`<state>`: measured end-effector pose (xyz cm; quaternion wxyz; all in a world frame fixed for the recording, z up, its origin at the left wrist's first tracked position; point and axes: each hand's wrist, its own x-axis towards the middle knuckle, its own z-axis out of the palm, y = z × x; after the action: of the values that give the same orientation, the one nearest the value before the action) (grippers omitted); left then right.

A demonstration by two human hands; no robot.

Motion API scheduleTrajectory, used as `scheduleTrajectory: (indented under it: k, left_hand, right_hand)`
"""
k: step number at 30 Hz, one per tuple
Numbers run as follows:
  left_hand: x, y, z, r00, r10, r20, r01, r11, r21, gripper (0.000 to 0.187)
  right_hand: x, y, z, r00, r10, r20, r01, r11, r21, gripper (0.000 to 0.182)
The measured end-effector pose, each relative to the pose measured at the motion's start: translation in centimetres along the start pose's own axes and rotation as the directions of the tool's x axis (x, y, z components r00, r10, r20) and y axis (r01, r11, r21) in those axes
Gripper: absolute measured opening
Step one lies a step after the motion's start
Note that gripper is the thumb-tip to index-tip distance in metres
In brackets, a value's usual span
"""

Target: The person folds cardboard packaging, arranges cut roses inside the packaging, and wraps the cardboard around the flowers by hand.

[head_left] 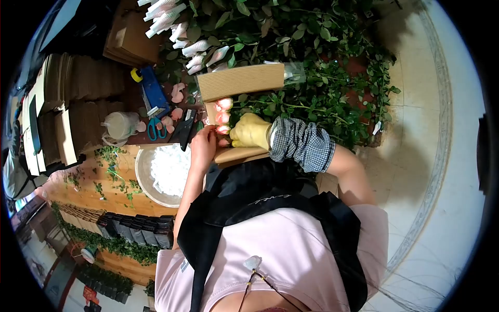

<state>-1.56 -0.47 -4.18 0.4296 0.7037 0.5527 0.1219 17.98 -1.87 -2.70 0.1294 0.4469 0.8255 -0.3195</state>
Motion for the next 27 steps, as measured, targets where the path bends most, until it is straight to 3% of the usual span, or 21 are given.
scheduleTrajectory:
  k: [7,9,11,12,17,19,21,22,23,24,25,27]
  left_hand:
    - [-0.2,-1.8,1.3,0.996,0.090,-0.008,-0.090,0.993,-0.082,0.022]
    - [0.0,-1.6,1.0,0.999,0.032,0.024,-0.029,0.993,-0.112,0.024]
    - [0.3,-1.2,0.7,0.999,0.046,-0.025,-0.049,0.992,-0.119,0.026]
    - [0.3,-1.2,1.0,0.998,0.045,-0.033,-0.051,0.971,-0.233,0.025]
    - [0.1,0.3,-0.7,0.999,-0.028,0.017,0.031,0.975,-0.221,0.024]
    - [-0.4,1.7,-1.8,0.998,-0.060,-0.016,0.056,0.975,-0.217,0.023]
    - [-1.4,3.0,-2.9,0.999,-0.003,0.041,0.003,1.000,0.000,0.024]
    - [-2.2,3.6,-2.5,0.993,0.112,0.026,-0.113,0.993,0.022,0.022]
    - [-3.0,4.8,-2.1,0.983,0.158,0.094,-0.172,0.972,0.161,0.024]
    - [-3.8,5.3,-0.6,0.978,0.145,0.150,-0.186,0.931,0.314,0.024]
    - [-4.4,5.5,1.2,0.971,0.122,0.205,-0.204,0.867,0.455,0.025]
    - [-5.4,5.8,4.2,0.970,0.236,0.054,-0.221,0.775,0.592,0.024]
  right_hand:
    - [-3.4,0.8,-1.5,0.992,0.090,-0.091,-0.067,0.971,0.228,0.031]
    - [-3.6,1.1,-0.5,0.985,0.102,-0.136,-0.064,0.964,0.259,0.029]
    - [-3.9,1.0,-0.1,0.965,0.203,-0.164,-0.131,0.921,0.366,0.029]
    - [-3.9,1.1,0.1,0.962,0.185,-0.200,-0.102,0.925,0.366,0.029]
    - [-2.9,-0.2,-1.8,0.986,0.127,-0.111,-0.101,0.971,0.218,0.026]
    - [-1.5,-0.6,-2.7,0.997,0.064,0.048,-0.066,0.997,0.037,0.024]
    - [0.4,-1.3,-1.2,0.982,0.129,0.136,-0.114,0.987,-0.115,0.019]
    - [0.3,-1.4,-0.9,0.990,0.122,0.069,-0.112,0.985,-0.130,0.018]
    - [-0.4,-1.3,-0.9,0.993,0.115,0.004,-0.113,0.983,-0.146,0.016]
    - [-2.0,-0.4,-1.3,0.984,-0.074,-0.162,0.062,0.995,-0.076,0.017]
    - [-2.7,-0.1,-2.0,0.979,-0.092,-0.183,0.104,0.993,0.059,0.018]
    - [-2.7,1.0,-0.8,0.979,0.019,-0.202,0.026,0.976,0.215,0.020]
